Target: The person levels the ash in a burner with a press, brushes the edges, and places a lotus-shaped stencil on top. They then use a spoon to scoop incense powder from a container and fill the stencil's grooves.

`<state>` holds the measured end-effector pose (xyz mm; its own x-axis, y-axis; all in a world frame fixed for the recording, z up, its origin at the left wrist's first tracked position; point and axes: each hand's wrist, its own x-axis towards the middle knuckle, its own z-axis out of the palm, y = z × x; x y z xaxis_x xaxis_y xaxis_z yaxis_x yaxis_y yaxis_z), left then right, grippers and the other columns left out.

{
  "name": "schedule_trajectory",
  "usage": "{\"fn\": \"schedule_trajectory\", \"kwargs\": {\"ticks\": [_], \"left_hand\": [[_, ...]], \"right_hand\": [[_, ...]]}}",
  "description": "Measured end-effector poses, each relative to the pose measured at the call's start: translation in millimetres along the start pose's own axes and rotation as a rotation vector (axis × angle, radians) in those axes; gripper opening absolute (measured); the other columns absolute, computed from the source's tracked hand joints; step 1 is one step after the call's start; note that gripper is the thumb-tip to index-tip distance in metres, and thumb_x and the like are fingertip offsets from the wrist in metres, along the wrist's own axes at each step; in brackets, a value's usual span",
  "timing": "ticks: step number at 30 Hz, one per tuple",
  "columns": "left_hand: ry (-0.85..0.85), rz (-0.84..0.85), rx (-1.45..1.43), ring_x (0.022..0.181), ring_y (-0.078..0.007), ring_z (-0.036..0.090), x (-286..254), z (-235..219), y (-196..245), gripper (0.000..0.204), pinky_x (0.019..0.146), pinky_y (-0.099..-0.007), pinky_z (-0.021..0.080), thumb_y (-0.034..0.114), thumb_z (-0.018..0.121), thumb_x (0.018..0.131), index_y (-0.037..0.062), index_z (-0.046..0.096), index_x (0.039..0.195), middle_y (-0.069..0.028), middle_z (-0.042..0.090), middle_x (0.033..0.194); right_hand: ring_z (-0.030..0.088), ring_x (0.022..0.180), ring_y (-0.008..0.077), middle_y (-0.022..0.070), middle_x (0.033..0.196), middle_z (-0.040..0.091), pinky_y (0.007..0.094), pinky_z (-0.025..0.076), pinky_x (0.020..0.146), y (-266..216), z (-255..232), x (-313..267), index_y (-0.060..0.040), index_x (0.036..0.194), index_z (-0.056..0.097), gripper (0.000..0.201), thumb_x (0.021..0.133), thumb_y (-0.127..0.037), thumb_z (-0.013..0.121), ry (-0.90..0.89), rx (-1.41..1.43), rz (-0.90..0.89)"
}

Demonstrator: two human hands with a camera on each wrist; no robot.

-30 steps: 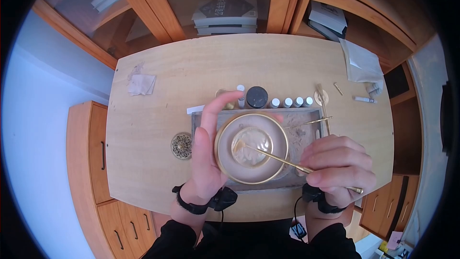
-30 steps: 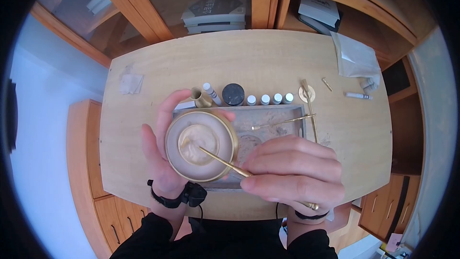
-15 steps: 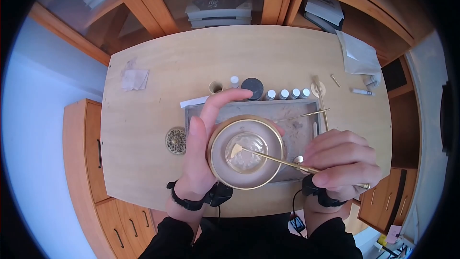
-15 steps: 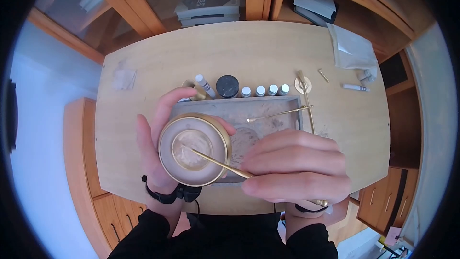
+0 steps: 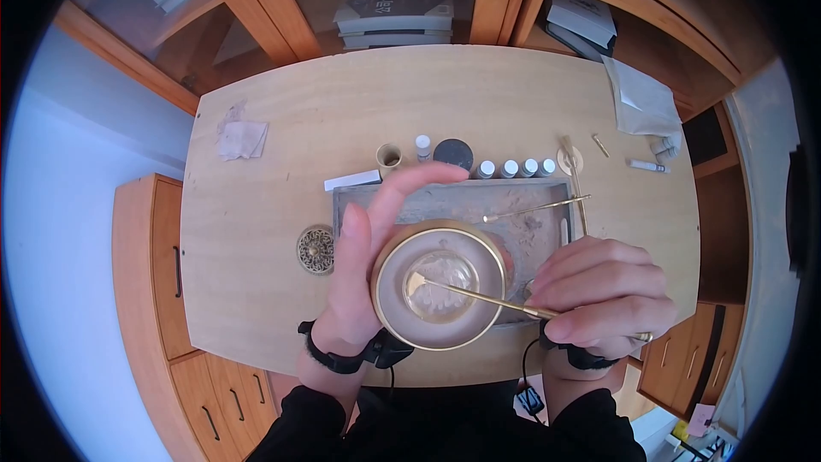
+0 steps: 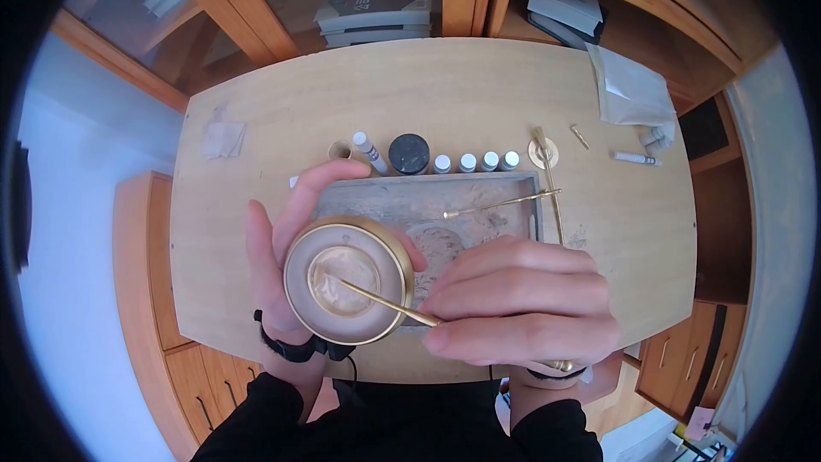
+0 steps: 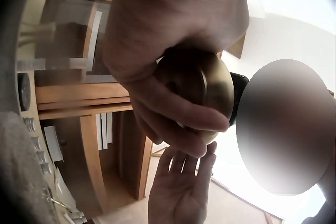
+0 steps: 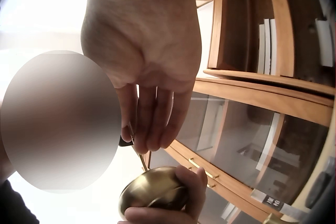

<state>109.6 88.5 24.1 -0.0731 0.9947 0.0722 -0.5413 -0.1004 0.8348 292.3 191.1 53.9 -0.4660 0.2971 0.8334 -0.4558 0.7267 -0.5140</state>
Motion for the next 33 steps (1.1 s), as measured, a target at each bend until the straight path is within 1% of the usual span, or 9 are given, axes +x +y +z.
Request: {"fn": "schedule_trajectory", "kwargs": {"ticks": [2, 5, 8, 12, 17, 21, 23, 30, 33], "left_hand": [[-0.076, 0.006, -0.088, 0.102, -0.0263, 0.064, -0.3, -1.6, -1.6, 0.083, 0.091, -0.0359, 0.048, 0.071, 0.018, 0.094, 0.0017, 0.032, 0.139, -0.0228, 0.064, 0.108], [-0.008, -0.027, -0.043, 0.101, -0.0256, 0.065, -1.2, 3.3, 0.5, 0.083, 0.09, -0.0351, 0.048, 0.071, 0.019, 0.094, 0.002, 0.033, 0.138, -0.0216, 0.065, 0.106], [-0.073, -0.053, -0.077, 0.099, -0.0252, 0.065, -1.7, 1.3, 2.9, 0.082, 0.09, -0.0344, 0.048, 0.071, 0.019, 0.094, 0.0023, 0.034, 0.138, -0.021, 0.066, 0.105], [-0.022, -0.083, -0.006, 0.099, -0.0247, 0.065, -2.7, 2.9, 3.2, 0.082, 0.089, -0.0339, 0.048, 0.071, 0.02, 0.094, 0.0026, 0.034, 0.137, -0.0211, 0.066, 0.105], [-0.069, -0.064, -0.076, 0.1, -0.0237, 0.065, -2.9, 1.2, 1.2, 0.08, 0.09, -0.0339, 0.048, 0.069, 0.02, 0.095, 0.0029, 0.035, 0.136, -0.0201, 0.066, 0.105], [-0.001, -0.065, -0.056, 0.101, -0.0231, 0.065, -2.5, 4.2, 1.1, 0.079, 0.091, -0.0341, 0.048, 0.069, 0.02, 0.095, 0.003, 0.037, 0.136, -0.0192, 0.065, 0.106], [0.045, -0.07, -0.018, 0.102, -0.0224, 0.064, -1.7, 4.8, 1.7, 0.079, 0.091, -0.0338, 0.048, 0.069, 0.02, 0.095, 0.003, 0.038, 0.135, -0.0185, 0.065, 0.107], [0.012, -0.071, -0.037, 0.1, -0.0221, 0.065, -1.7, 4.0, 1.6, 0.078, 0.09, -0.0334, 0.049, 0.068, 0.021, 0.095, 0.0032, 0.038, 0.135, -0.0182, 0.065, 0.107], [0.008, -0.073, -0.056, 0.1, -0.0221, 0.065, -1.7, 3.0, 1.3, 0.078, 0.089, -0.0333, 0.05, 0.068, 0.021, 0.095, 0.0032, 0.038, 0.135, -0.0181, 0.065, 0.106]], "right_hand": [[0.065, 0.06, 0.0246, 0.0144, 0.069, 0.067, 0.0338, 0.056, 0.056, 0.4, -1.4, -0.1, -0.0039, 0.071, 0.064, 0.016, 0.084, -0.014, 0.065, -0.022, 0.008, -0.006], [0.066, 0.06, 0.0248, 0.0145, 0.069, 0.067, 0.0337, 0.056, 0.056, -1.9, -0.6, 0.8, -0.0038, 0.071, 0.064, 0.017, 0.084, -0.014, 0.065, -0.018, 0.001, 0.029], [0.065, 0.06, 0.0249, 0.0144, 0.069, 0.067, 0.0337, 0.056, 0.056, 0.8, -2.0, -0.9, -0.0035, 0.071, 0.064, 0.016, 0.084, -0.014, 0.065, -0.013, 0.028, 0.023], [0.065, 0.06, 0.0248, 0.0142, 0.068, 0.067, 0.0337, 0.056, 0.056, 0.5, -1.6, -2.2, -0.0032, 0.071, 0.064, 0.016, 0.083, -0.014, 0.066, 0.023, 0.025, 0.021], [0.064, 0.059, 0.0248, 0.0139, 0.068, 0.067, 0.033, 0.055, 0.055, 2.8, -4.4, -2.5, -0.0038, 0.07, 0.063, 0.016, 0.083, -0.013, 0.065, -0.041, 0.054, -0.002], [0.065, 0.059, 0.025, 0.0139, 0.068, 0.067, 0.0332, 0.055, 0.055, 3.0, -5.7, -2.9, -0.0038, 0.07, 0.063, 0.016, 0.083, -0.013, 0.065, -0.038, 0.052, -0.027], [0.065, 0.06, 0.0252, 0.0142, 0.068, 0.067, 0.0334, 0.055, 0.055, -1.9, -3.1, -0.5, -0.0035, 0.071, 0.064, 0.015, 0.083, -0.012, 0.065, 0.011, 0.031, 0.027], [0.065, 0.06, 0.0255, 0.015, 0.068, 0.066, 0.0337, 0.055, 0.056, 0.2, -4.8, -0.4, -0.0027, 0.071, 0.064, 0.016, 0.083, -0.013, 0.065, -0.042, 0.026, 0.033], [0.064, 0.06, 0.0254, 0.015, 0.068, 0.066, 0.0338, 0.055, 0.056, 0.3, -3.9, -2.6, -0.0021, 0.072, 0.065, 0.017, 0.083, -0.015, 0.065, 0.011, 0.036, 0.039]]}}
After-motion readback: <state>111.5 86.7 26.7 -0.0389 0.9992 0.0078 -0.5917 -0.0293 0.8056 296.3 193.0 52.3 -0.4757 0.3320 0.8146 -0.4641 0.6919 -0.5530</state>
